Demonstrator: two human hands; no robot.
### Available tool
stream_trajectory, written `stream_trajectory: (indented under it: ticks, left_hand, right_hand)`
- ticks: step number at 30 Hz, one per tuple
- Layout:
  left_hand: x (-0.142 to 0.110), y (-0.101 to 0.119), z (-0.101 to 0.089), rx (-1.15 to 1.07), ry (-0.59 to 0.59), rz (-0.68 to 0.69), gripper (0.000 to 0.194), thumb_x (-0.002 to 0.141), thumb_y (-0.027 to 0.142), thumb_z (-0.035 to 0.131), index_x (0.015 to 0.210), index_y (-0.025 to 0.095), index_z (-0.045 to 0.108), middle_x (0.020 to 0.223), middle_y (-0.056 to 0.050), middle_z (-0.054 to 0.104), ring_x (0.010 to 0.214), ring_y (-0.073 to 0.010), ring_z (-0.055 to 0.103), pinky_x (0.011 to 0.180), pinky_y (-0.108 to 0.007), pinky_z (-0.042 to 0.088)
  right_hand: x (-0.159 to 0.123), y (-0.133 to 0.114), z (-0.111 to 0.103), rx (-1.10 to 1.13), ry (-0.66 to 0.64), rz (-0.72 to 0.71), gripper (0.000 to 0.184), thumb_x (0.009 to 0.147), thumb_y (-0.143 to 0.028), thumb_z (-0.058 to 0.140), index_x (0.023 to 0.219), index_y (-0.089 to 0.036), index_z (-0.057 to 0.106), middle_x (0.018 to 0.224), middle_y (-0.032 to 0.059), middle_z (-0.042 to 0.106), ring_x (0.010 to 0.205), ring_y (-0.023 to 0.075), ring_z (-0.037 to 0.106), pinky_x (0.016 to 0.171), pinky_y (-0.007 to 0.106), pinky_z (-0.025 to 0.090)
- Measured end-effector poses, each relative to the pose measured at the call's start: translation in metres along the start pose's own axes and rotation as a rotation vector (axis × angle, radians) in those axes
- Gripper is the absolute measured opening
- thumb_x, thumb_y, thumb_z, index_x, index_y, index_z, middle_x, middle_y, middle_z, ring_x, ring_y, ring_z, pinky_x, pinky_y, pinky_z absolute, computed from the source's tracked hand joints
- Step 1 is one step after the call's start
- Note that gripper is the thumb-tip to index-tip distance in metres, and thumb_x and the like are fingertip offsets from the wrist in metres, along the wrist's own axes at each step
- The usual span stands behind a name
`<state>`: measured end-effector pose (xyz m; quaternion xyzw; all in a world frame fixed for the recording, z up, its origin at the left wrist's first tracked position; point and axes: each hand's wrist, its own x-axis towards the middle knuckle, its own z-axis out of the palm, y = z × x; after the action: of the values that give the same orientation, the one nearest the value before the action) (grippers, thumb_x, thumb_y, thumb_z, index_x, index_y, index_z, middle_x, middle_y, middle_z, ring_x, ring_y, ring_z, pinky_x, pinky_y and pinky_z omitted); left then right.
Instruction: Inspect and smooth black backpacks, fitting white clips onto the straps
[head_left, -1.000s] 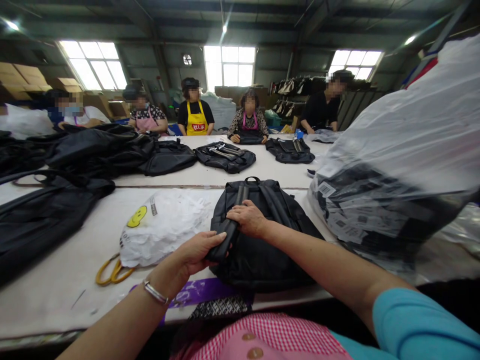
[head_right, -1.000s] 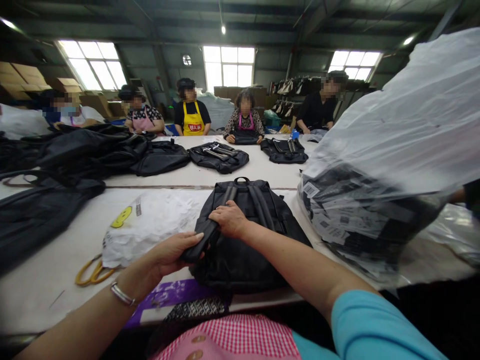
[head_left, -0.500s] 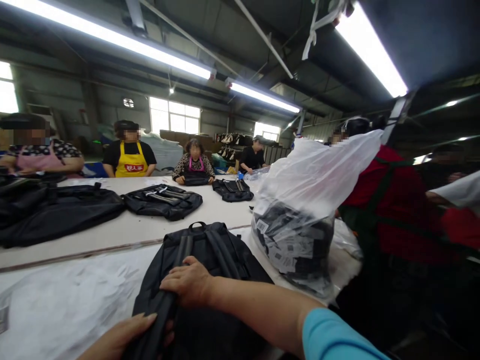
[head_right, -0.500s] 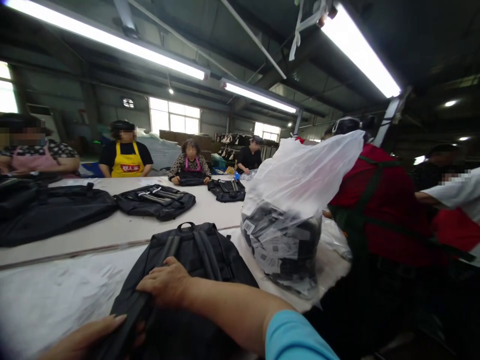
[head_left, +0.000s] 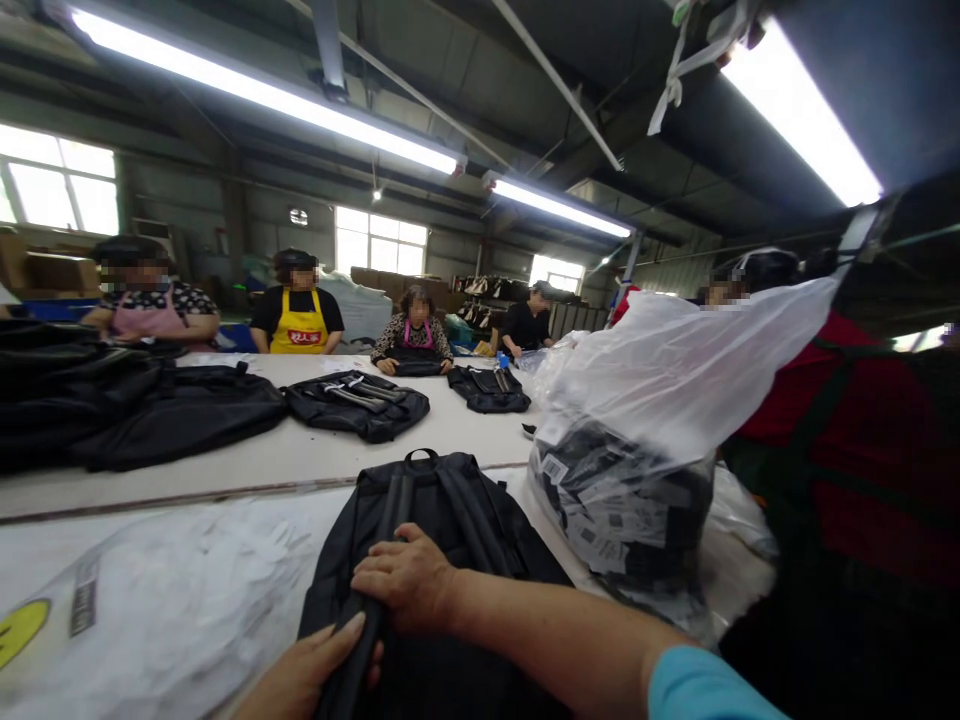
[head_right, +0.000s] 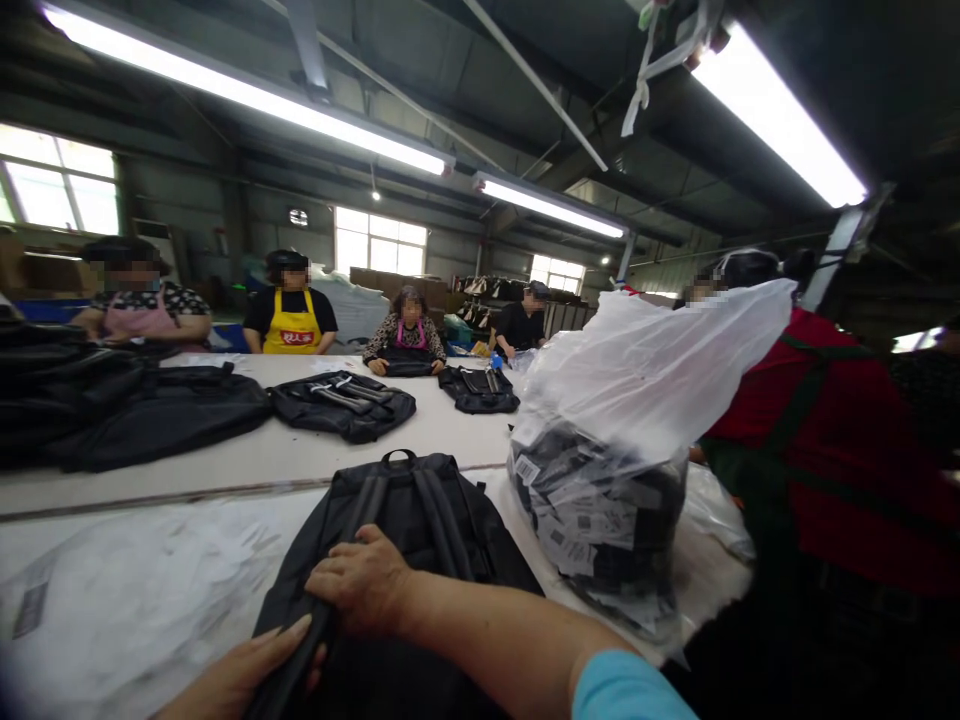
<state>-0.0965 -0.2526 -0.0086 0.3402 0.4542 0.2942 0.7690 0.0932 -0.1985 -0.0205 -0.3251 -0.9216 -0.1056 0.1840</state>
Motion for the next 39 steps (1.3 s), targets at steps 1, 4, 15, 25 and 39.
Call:
stream_trajectory:
  ticks: [1,4,15,25,39]
  left_hand:
    - [0.0,-0.002,-0.001,-0.03,0.008,0.003,0.034,0.066,0.043,0.086,0.077,0.014,0.072,0.072,-0.009,0.072,0.059,-0.0169,0.065,0.054,-0.023,0.054]
    - [0.0,-0.005,-0.002,-0.089,0.032,0.004,0.033,0.066,0.039,0.086,0.078,0.013,0.071,0.073,-0.009,0.072,0.061,-0.0157,0.066,0.056,-0.022,0.053]
    - [0.0,-0.023,0.011,0.102,0.09,0.161,0.029,0.081,0.039,0.066,0.079,0.01,0.066,0.066,-0.008,0.07,0.054,-0.0133,0.061,0.054,-0.023,0.045]
    - [0.0,-0.019,-0.001,-0.064,-0.069,0.032,0.023,0.084,0.031,0.058,0.083,0.01,0.067,0.076,-0.011,0.073,0.065,-0.0162,0.067,0.061,-0.025,0.052]
    - [0.016,-0.031,-0.015,-0.027,-0.091,0.065,0.034,0.08,0.046,0.066,0.083,0.013,0.067,0.071,-0.009,0.071,0.061,-0.0171,0.065,0.06,-0.027,0.051]
  right_hand:
    - [0.0,-0.001,-0.001,0.002,-0.009,-0.001,0.027,0.089,-0.035,0.05,0.113,-0.024,0.057,0.123,0.0014,0.07,0.116,0.0211,0.059,0.095,0.045,0.032]
    - [0.002,-0.003,-0.006,0.021,-0.056,-0.005,0.03,0.089,-0.032,0.051,0.117,-0.023,0.058,0.125,0.0042,0.068,0.116,0.022,0.058,0.095,0.044,0.031]
    - [0.005,-0.008,-0.017,0.225,-0.253,-0.099,0.043,0.089,-0.034,0.056,0.13,-0.02,0.055,0.133,0.0126,0.06,0.13,0.0281,0.046,0.108,0.045,0.023]
    - [0.007,-0.014,-0.006,0.318,-0.337,0.005,0.029,0.086,-0.026,0.06,0.113,-0.017,0.062,0.12,0.0133,0.065,0.126,0.0281,0.051,0.11,0.047,0.026]
    - [0.178,0.052,0.055,0.371,-0.468,0.517,0.029,0.084,-0.016,0.053,0.103,-0.016,0.076,0.108,0.008,0.075,0.103,0.0197,0.067,0.091,0.026,0.047]
